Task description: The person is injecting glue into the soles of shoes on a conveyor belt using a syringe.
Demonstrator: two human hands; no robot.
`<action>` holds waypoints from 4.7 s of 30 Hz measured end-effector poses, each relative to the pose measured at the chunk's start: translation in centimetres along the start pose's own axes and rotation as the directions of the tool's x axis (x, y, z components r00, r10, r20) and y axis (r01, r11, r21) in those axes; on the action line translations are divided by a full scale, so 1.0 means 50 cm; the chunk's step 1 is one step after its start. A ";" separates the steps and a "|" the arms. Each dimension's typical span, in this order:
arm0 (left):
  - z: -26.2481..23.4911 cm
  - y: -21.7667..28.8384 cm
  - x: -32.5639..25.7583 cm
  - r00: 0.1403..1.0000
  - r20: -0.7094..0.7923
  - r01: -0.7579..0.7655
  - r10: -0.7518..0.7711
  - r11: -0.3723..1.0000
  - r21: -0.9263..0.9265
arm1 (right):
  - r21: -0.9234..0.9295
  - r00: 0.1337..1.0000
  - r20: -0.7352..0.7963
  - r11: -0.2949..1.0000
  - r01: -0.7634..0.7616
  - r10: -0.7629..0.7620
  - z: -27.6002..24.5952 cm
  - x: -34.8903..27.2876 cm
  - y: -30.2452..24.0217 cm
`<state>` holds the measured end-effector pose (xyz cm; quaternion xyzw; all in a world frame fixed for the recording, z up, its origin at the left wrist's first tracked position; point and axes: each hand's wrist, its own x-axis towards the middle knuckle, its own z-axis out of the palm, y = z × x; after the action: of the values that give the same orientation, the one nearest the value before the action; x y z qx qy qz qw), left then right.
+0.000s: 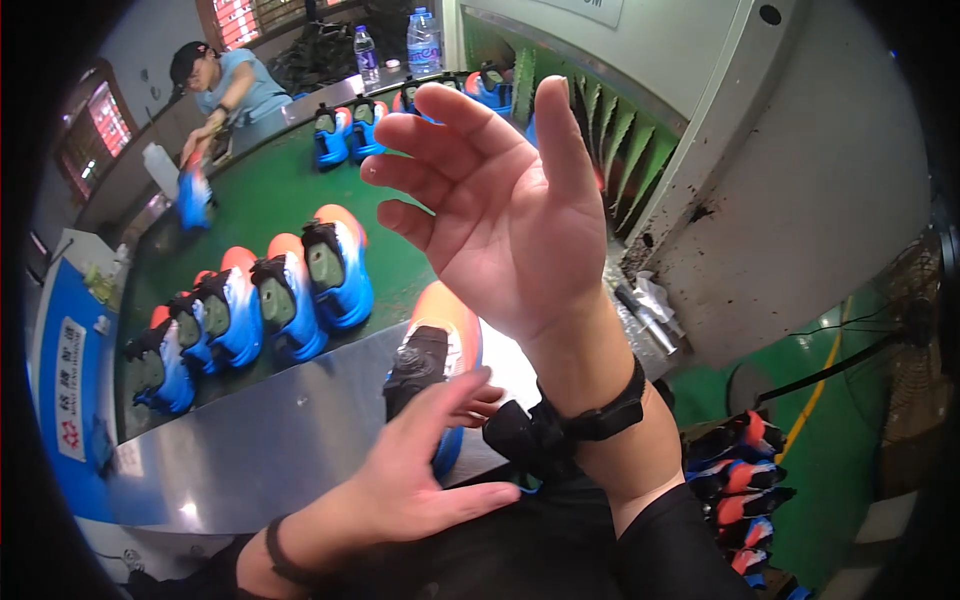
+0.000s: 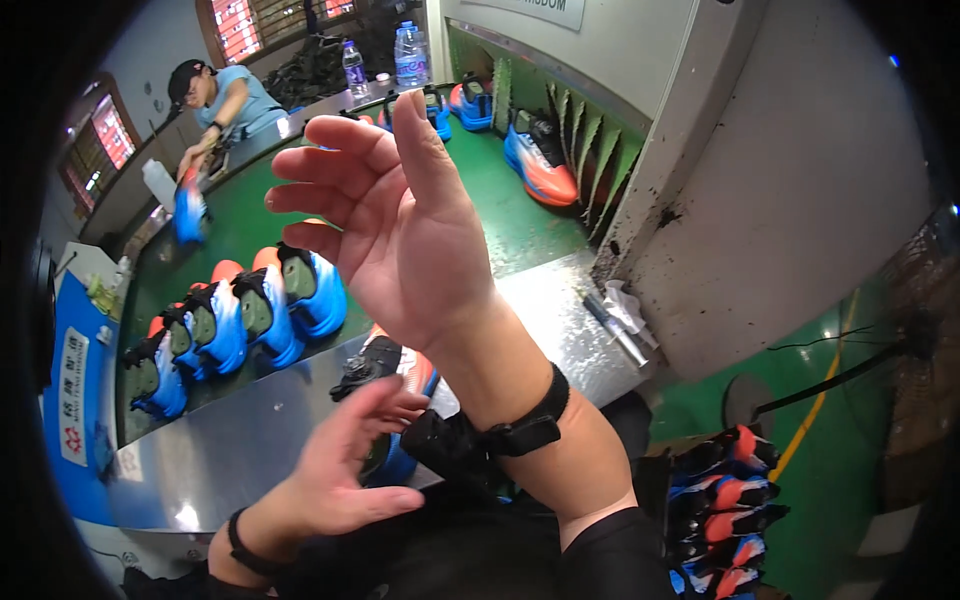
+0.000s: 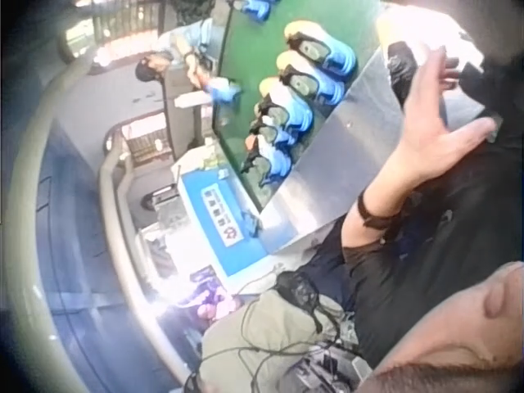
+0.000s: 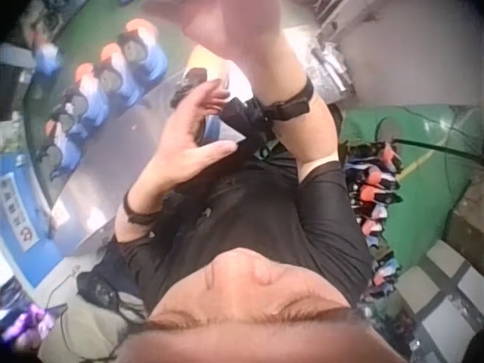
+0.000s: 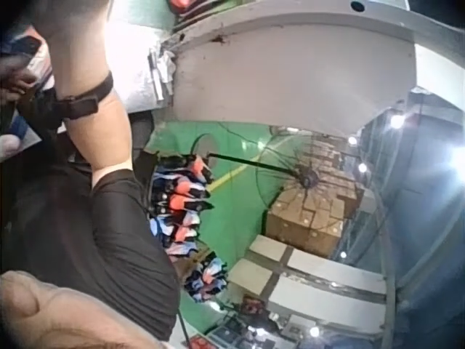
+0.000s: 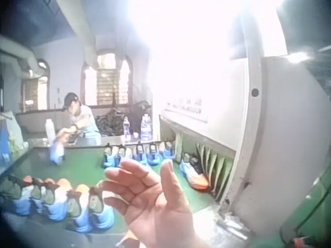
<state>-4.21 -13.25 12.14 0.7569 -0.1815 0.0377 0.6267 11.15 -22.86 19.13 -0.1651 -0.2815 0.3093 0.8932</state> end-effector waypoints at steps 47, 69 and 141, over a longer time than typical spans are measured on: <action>-0.171 -0.330 0.173 0.807 0.062 0.580 -0.588 0.768 -0.271 | -0.874 0.888 -0.179 -0.483 0.054 0.423 -0.280 -0.324 -0.130; -0.221 -0.193 -0.019 0.834 -0.425 0.082 -0.353 0.839 -0.537 | -0.727 0.754 -0.640 0.200 -0.656 0.148 -0.258 -0.417 -0.113; -0.261 -0.206 -0.125 0.835 -0.416 0.055 -0.360 0.807 -0.589 | -0.427 0.885 -0.110 0.782 -0.454 0.453 -0.104 -0.289 0.089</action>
<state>-4.49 2.26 3.51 0.5203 0.0745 0.1103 0.8435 2.87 -29.44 7.16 -0.4260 -0.2953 0.4427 0.7317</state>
